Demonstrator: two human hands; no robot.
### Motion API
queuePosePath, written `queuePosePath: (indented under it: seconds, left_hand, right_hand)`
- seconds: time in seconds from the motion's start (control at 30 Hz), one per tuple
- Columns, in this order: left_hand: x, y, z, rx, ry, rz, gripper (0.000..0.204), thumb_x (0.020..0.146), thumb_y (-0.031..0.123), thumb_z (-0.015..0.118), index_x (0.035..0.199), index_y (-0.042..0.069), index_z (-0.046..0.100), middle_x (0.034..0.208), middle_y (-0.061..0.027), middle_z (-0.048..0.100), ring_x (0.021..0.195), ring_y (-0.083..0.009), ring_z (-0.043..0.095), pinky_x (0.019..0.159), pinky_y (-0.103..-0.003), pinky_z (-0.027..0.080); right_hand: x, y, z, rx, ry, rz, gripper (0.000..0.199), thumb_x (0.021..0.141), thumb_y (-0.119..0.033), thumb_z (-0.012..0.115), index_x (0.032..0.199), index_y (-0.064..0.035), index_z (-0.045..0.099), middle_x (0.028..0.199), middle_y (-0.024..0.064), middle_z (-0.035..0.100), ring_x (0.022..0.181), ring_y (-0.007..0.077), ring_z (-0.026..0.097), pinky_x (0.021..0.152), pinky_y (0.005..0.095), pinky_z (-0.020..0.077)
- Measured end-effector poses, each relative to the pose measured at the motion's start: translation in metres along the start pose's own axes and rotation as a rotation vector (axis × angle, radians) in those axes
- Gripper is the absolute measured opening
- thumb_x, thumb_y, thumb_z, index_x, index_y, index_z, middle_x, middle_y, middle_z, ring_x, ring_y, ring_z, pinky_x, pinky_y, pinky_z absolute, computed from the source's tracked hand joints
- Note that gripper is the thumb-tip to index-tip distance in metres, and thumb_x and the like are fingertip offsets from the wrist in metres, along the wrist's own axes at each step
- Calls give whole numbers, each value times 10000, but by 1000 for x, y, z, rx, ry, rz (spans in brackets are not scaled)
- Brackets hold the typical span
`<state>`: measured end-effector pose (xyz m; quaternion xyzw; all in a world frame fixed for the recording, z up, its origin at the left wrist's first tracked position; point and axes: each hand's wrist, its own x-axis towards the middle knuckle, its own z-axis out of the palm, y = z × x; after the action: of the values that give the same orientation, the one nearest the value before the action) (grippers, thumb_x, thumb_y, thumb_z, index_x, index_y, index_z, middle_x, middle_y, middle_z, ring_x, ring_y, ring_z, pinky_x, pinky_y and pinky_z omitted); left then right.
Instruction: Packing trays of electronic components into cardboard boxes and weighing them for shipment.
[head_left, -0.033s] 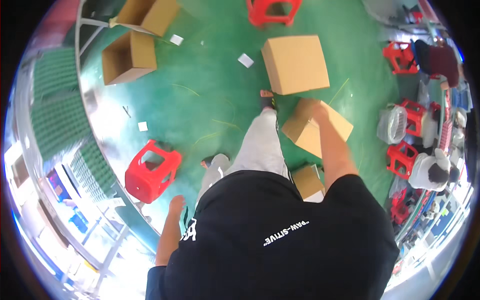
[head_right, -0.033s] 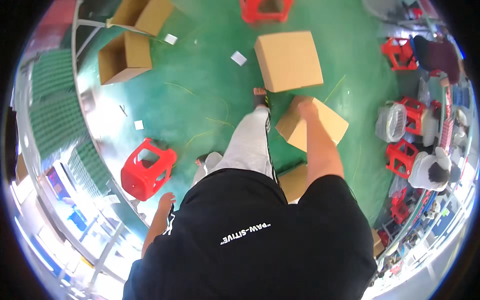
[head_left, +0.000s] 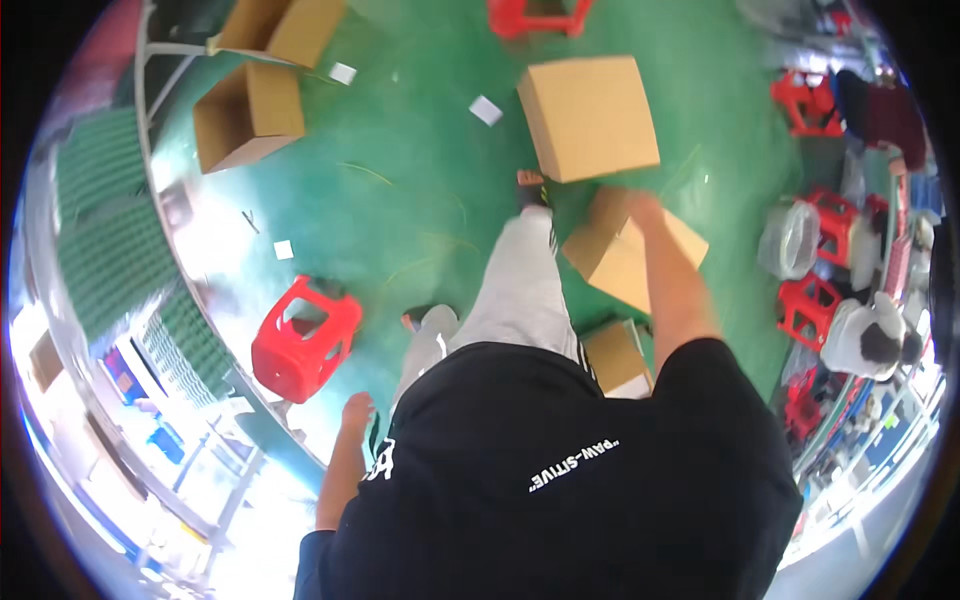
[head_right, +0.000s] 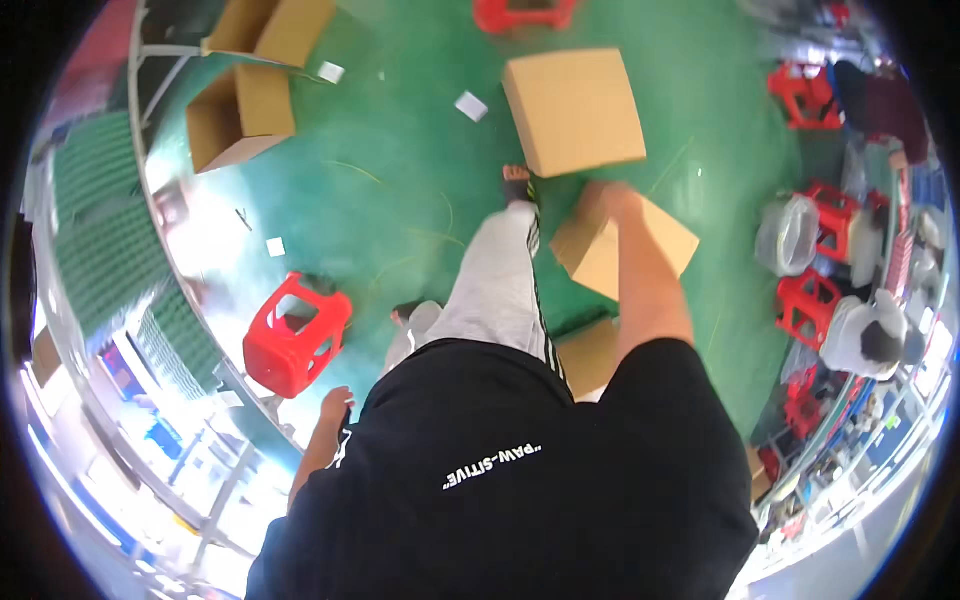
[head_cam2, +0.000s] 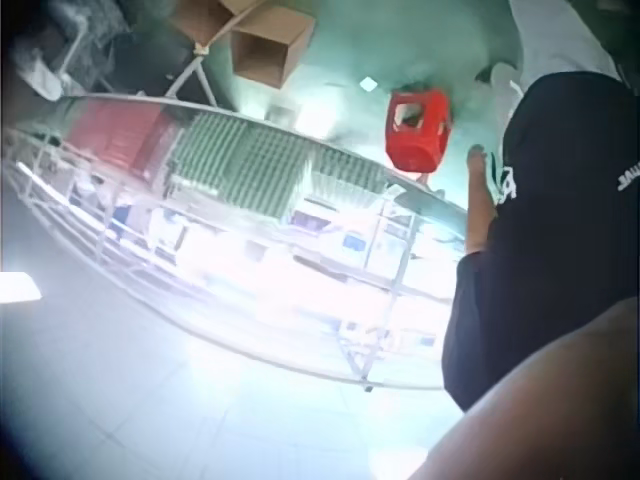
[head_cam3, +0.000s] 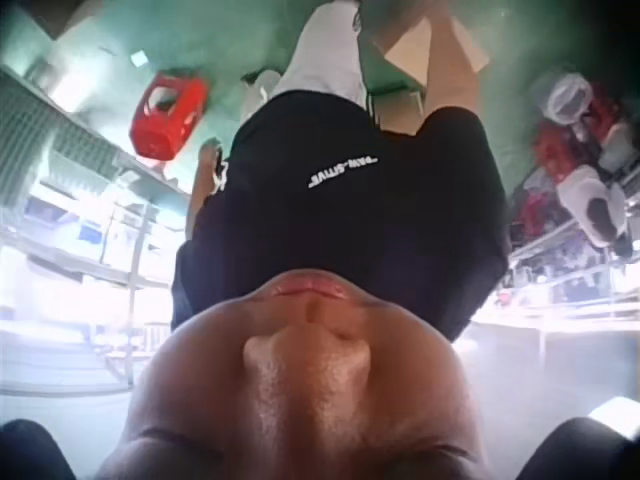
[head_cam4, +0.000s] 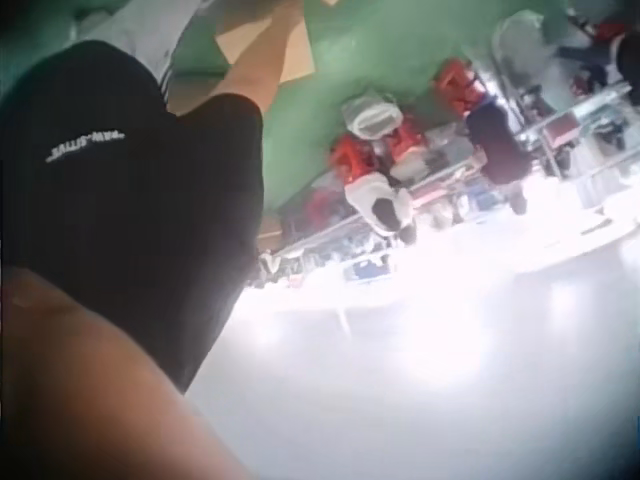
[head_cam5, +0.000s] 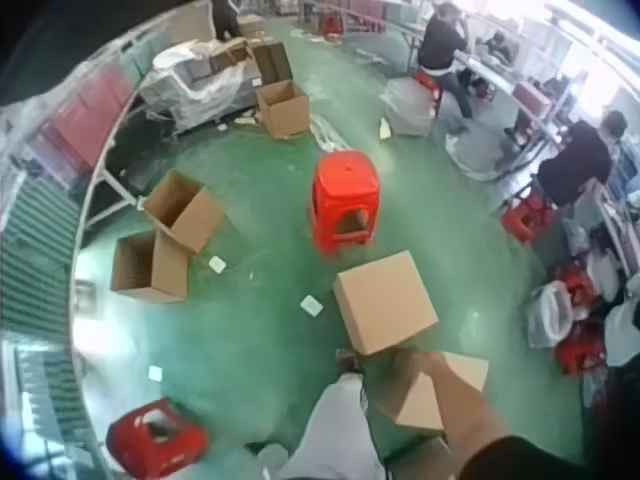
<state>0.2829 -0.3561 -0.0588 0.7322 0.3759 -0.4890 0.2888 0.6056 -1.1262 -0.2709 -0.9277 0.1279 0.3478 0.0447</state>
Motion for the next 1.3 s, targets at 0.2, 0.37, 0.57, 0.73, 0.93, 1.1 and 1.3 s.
queuePosePath:
  seconds: [0.2, 0.37, 0.57, 0.73, 0.93, 1.1, 1.3]
  left_hand:
    - [-49, 72, 33, 68, -153, -111, 353, 1005, 220, 526, 1290, 73, 673, 1293, -147, 693, 1139, -282, 687, 955, -436, 538]
    - [-90, 189, 15, -289, -25, -447, 470, 1004, 303, 587, 1423, 93, 557, 1280, -82, 684, 1130, -227, 679, 914, -405, 510]
    - [-149, 169, 0, -241, -1, -656, 413, 1002, 319, 569, 1362, 121, 605, 1195, -74, 723, 1025, -222, 696, 835, -390, 509]
    - [-156, 136, -7, -58, -151, -334, 403, 1044, 309, 551, 1393, 110, 569, 1207, -84, 719, 992, -226, 713, 795, -325, 539]
    - [-89, 201, 16, -117, -195, -81, 421, 1076, 267, 507, 1454, 83, 525, 1291, -100, 678, 1117, -230, 678, 856, -335, 538]
    - [-62, 47, 24, 500, 117, 478, 376, 1078, 288, 498, 1372, 86, 618, 1260, -113, 692, 1053, -205, 696, 853, -370, 563]
    - [-1, -52, 106, 131, 58, 343, 294, 971, 241, 587, 1201, 117, 722, 1165, -143, 746, 1071, -312, 730, 808, -446, 594]
  right_hand:
    - [178, 76, -1, 442, 154, 284, 611, 879, -388, 734, 1373, -49, 616, 1317, 238, 682, 1228, 435, 644, 1050, 496, 526]
    - [287, 134, 42, 302, 36, 321, 914, 815, -475, 813, 1544, -67, 441, 1297, 198, 707, 1240, 386, 660, 1039, 485, 541]
    - [303, 99, 52, 676, 24, 195, 704, 780, -487, 864, 1307, -61, 671, 1131, 160, 756, 1030, 325, 732, 915, 446, 598]
    - [200, -90, -13, 779, -12, 59, 470, 786, -430, 845, 1115, -102, 775, 1056, 119, 776, 980, 294, 744, 868, 441, 606]
    - [46, -280, 17, 868, 8, -53, 182, 879, -219, 623, 974, -115, 736, 1019, 187, 747, 982, 378, 730, 854, 515, 598]
    - [-106, -342, -71, 902, 133, -403, 176, 958, -239, 606, 958, -70, 653, 949, 204, 679, 878, 422, 686, 743, 578, 545]
    - [-220, -370, -172, 825, 379, -621, 383, 927, -381, 722, 871, -38, 564, 928, 258, 650, 894, 499, 631, 734, 581, 496]
